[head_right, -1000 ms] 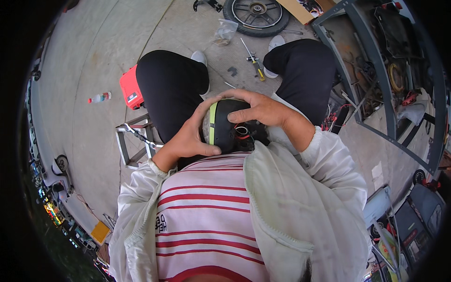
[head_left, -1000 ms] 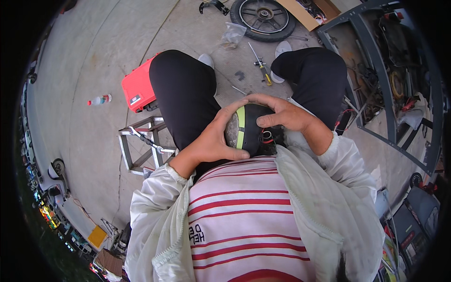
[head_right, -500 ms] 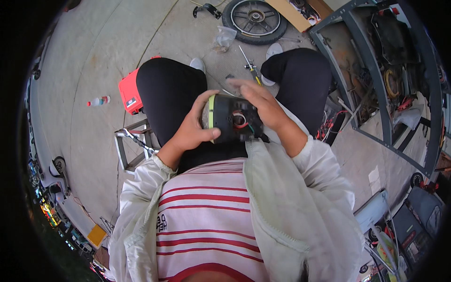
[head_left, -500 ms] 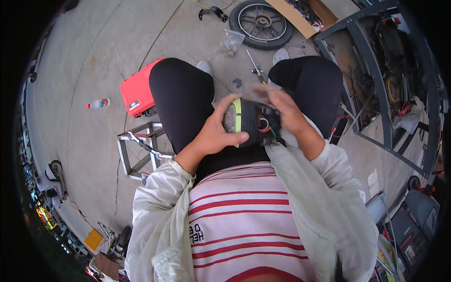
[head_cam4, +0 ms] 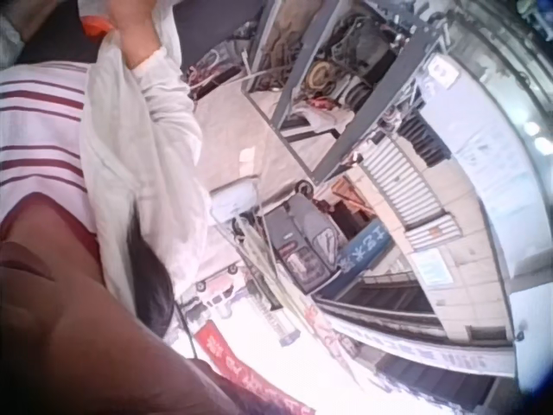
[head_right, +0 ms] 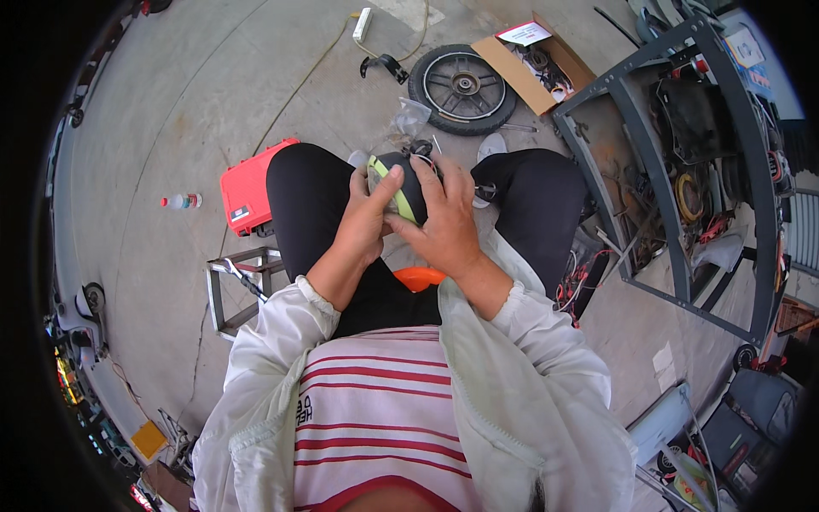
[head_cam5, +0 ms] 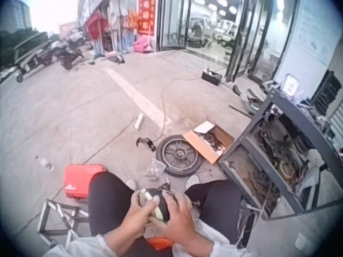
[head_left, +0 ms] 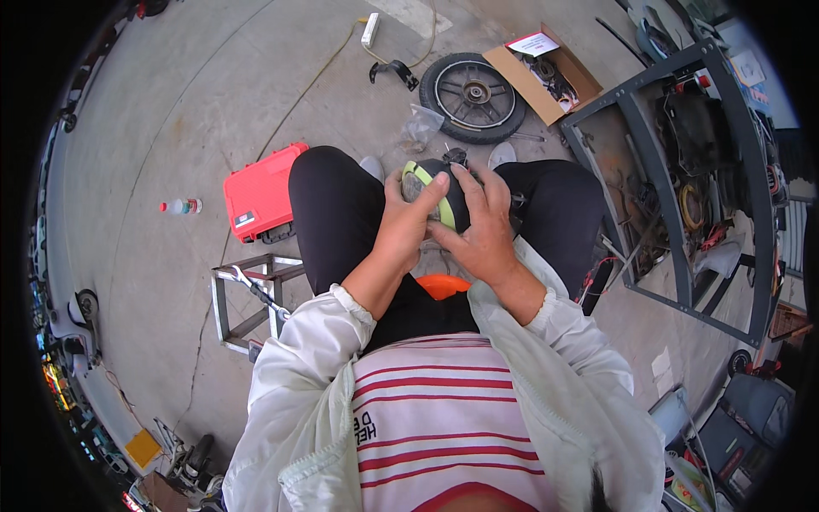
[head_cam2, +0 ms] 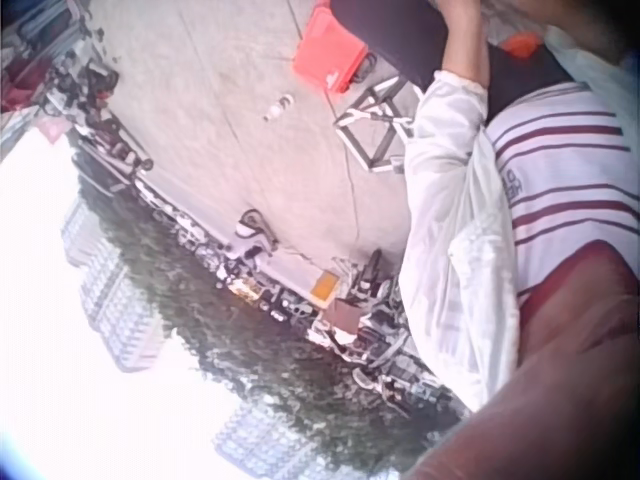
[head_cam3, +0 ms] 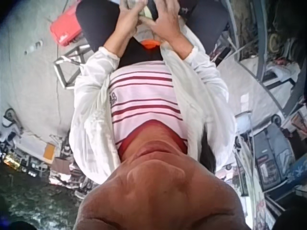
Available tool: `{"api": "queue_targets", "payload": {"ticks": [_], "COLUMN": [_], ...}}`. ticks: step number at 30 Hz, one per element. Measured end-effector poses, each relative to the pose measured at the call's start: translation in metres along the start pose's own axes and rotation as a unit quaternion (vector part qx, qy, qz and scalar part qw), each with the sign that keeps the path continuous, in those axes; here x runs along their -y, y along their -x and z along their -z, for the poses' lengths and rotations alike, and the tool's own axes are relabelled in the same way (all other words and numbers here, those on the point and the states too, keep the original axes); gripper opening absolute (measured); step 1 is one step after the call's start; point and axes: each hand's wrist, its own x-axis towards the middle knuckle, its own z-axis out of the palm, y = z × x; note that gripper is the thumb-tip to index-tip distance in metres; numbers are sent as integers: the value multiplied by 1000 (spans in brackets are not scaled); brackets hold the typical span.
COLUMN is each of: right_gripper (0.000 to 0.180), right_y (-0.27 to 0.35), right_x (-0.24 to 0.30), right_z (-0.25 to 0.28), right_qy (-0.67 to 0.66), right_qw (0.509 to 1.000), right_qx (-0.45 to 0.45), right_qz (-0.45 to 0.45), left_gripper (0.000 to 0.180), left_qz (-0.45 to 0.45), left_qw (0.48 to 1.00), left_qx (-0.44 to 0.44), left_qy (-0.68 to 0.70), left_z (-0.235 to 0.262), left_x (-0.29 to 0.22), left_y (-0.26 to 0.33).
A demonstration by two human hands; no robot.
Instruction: The person uses a screwdriver to tighten a screw on a small motor housing, then fits a lime-green plastic cover over the motor. They repeatedly adjust and press the cover to secure it in place.
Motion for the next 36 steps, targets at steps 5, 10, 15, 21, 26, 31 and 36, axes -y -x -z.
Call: {"api": "queue_targets", "payload": {"ticks": [5,10,15,21,26,31,36], "right_gripper": [74,66,63,54,46,41,36], "right_y": [10,11,8,13,7,12,11], "right_x": [-45,-60,-59,-75,-70,-80,-73], "right_z": [-4,8,2,-23,-38,-50,-61], "right_qy": [-344,-670,-682,-657,-556,-540,-516], "right_qw": [927,693,675,664,673,662,655], "right_qx": [18,44,77,94,62,52,26], "right_qz": [-149,-264,-270,-345,-483,-517,-551], "left_gripper": [60,56,67,73,73,69,65], "left_qz": [-86,-55,46,78,107,159,193], "left_qw": [991,988,986,986,993,987,981], "left_qx": [44,132,161,147,53,14,-25], "left_qy": [-96,-59,9,5,-15,-7,-6], "left_z": [31,38,30,36,40,40,32], "left_x": [10,3,14,44,61,65,63], "left_y": [-25,-38,-37,-51,-61,-69,-70]}}
